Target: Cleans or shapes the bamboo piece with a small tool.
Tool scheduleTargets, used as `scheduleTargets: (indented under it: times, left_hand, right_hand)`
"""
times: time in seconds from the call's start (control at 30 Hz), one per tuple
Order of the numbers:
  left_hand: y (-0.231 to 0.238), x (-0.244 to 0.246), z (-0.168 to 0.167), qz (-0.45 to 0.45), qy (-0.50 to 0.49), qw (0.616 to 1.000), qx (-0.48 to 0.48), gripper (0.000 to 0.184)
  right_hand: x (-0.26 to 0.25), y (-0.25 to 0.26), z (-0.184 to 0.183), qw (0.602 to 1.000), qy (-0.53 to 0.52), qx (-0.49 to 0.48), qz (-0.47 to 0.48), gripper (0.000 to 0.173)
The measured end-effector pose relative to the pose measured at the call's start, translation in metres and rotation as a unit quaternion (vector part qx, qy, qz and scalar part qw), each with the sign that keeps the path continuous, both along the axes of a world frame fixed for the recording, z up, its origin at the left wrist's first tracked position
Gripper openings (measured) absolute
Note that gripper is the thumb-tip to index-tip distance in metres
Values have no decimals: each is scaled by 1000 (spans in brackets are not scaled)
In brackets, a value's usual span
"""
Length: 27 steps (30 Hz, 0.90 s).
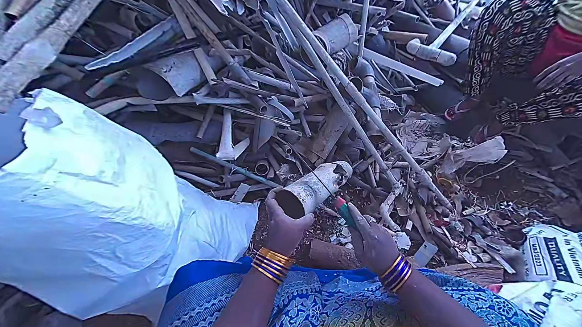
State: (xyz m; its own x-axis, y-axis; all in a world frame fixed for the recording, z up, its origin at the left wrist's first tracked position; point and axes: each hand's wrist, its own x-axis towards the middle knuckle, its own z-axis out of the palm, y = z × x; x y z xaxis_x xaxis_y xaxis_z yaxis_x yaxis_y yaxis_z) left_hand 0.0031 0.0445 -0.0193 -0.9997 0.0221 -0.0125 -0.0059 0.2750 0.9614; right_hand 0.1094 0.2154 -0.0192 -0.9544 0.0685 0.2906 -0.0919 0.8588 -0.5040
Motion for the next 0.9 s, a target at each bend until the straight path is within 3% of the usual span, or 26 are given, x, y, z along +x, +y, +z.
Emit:
scheduleTargets:
  times: [0.07, 0.1, 0.13, 0.23, 0.27, 0.37, 0.4, 0.5, 0.53, 0.6, 0.67, 0.7, 0.77, 0.8, 0.9]
  left_hand:
    - [-2, 1, 2, -5, 0, 1000, -22, 109]
    - [-2, 1, 3, -7, -4, 1000, -22, 109]
    - [-2, 2, 2, -9, -4, 1000, -18, 109]
    - [-1, 1, -2, -3, -17, 1000, 8, 108]
    - [-1, 0, -1, -1, -24, 1000, 13, 108]
    - [-3, -2, -1, -1, -42, 999, 35, 109]
    - [-4, -2, -3, -5, -45, 998, 50, 110]
    - [-2, -3, -8, -13, -49, 997, 65, 112]
    - [-2, -3, -6, -17, -48, 997, 53, 112]
    - [-2, -2, -3, -22, -36, 999, 21, 112]
    - [-3, 1, -2, -27, -23, 999, 9, 112]
    - [-3, 1, 0, -29, -17, 999, 12, 112]
    - [-2, 2, -2, -22, -6, 999, 35, 112]
    - [-2, 1, -3, -18, -4, 999, 49, 111]
    - [-4, 0, 1, -10, -2, 998, 57, 112]
  right_hand:
    - [0, -2, -7, 985, 167, 28, 25, 45]
    - [2, -4, -10, 979, 197, 39, 41, 43]
    - [4, -5, -13, 982, 178, 46, 47, 43]
    - [4, -3, -8, 999, -48, 2, 1, 50]
    - [2, -2, -7, 1000, -17, -3, -10, 50]
    - [1, -6, -14, 978, 203, 33, 30, 43]
    - [4, -7, -16, 978, 198, 45, 43, 42]
    - [6, -6, -8, 1000, -4, 18, 20, 49]
    - [4, -5, -7, 1000, 15, 14, 7, 48]
    - [-1, -4, -12, 985, 168, 32, 16, 44]
    - [2, -4, -15, 977, 204, 49, 33, 41]
    - [3, -2, -17, 986, 157, 54, 26, 44]
    - [0, 4, -12, 999, -38, 19, -28, 51]
    - [-4, 7, -8, 996, -74, -1, -54, 52]
    - [-8, 6, -18, 984, 171, 34, -28, 44]
